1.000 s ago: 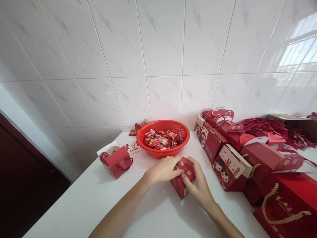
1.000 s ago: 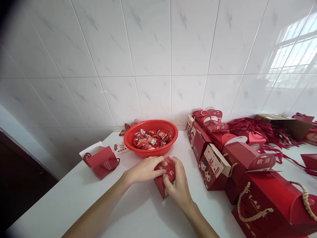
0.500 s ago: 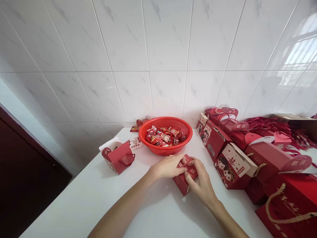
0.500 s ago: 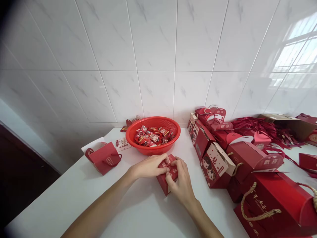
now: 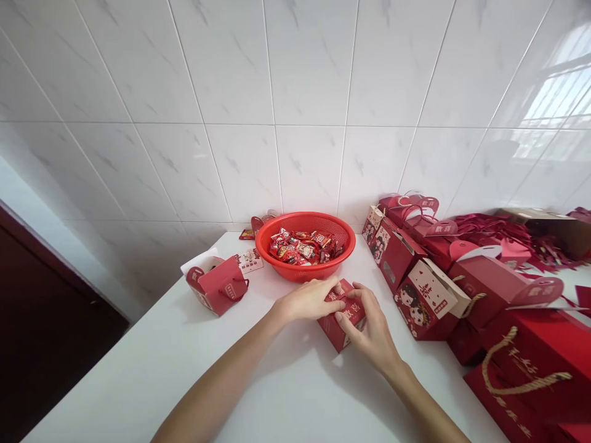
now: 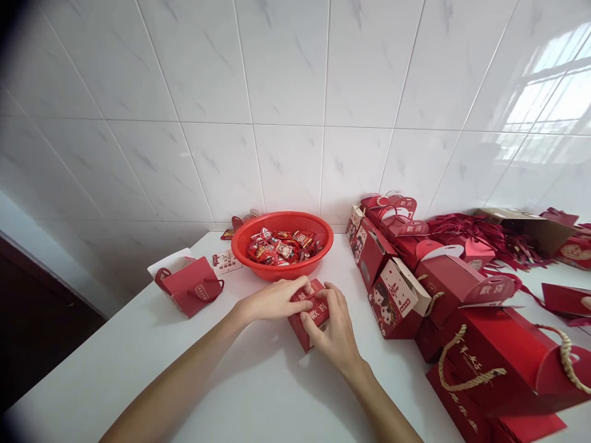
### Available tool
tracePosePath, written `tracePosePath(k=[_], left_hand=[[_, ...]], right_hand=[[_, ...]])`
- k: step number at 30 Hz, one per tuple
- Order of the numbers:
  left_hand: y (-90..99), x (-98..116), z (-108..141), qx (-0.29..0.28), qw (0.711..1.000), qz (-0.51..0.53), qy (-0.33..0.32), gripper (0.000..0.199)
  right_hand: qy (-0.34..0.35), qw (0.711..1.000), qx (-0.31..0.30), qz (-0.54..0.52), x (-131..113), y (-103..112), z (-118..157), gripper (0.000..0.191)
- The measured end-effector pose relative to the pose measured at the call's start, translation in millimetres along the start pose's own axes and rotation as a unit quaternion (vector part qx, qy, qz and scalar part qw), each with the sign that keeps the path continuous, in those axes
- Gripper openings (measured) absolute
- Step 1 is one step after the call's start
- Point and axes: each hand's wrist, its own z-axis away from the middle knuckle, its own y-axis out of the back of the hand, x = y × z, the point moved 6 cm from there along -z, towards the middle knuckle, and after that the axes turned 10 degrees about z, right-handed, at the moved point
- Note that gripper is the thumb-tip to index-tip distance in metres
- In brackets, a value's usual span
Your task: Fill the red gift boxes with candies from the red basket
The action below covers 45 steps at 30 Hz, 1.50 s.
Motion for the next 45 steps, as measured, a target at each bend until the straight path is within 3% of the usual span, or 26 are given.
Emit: tracePosePath(k=[6,16,24,32,37,41,45], left_hand=[[0.6,2.4,2.2,0.009,1.0,-0.008,-0.007,0.02],[-2.9,5.0,4.0,0.009,0.999,-0.046,0.002,0.016],[-12.4,12.7,6.0,0.034,0.99,-0.127,0.042,0.023],[-11.9,7.5,3.4,0.035,0.991,-0.128,0.033,0.022],[-10.0,9.2,5.3,0.03,0.993,-0.11,0.012,0.022],[-0.8,19.4,9.5,0.039,0.997,-0.06,-0.04,0.032],[27.9,35.1,20.7,0.145,0.98,0.049,-0.129,0.045]], right_hand=[[-0.013,0.998,-0.022,0.05,-3.1,0.2,2.6,0.047],[-0.035,0.988,-0.022,0.145,-7.9,4.4,12.0,0.056],[-0.057,0.977,-0.102,0.178,-20.3,10.6,6.6,0.039],[-0.041,0.969,-0.115,0.214,-23.7,8.9,5.2,0.038],[-0.044,0.961,-0.152,0.227,-23.9,11.4,-2.9,0.048],[-0.034,0.939,-0.232,0.252,-39.0,27.4,-22.9,0.049],[-0.011,0.932,-0.219,0.288,-64.7,80.5,-70.8,0.03]])
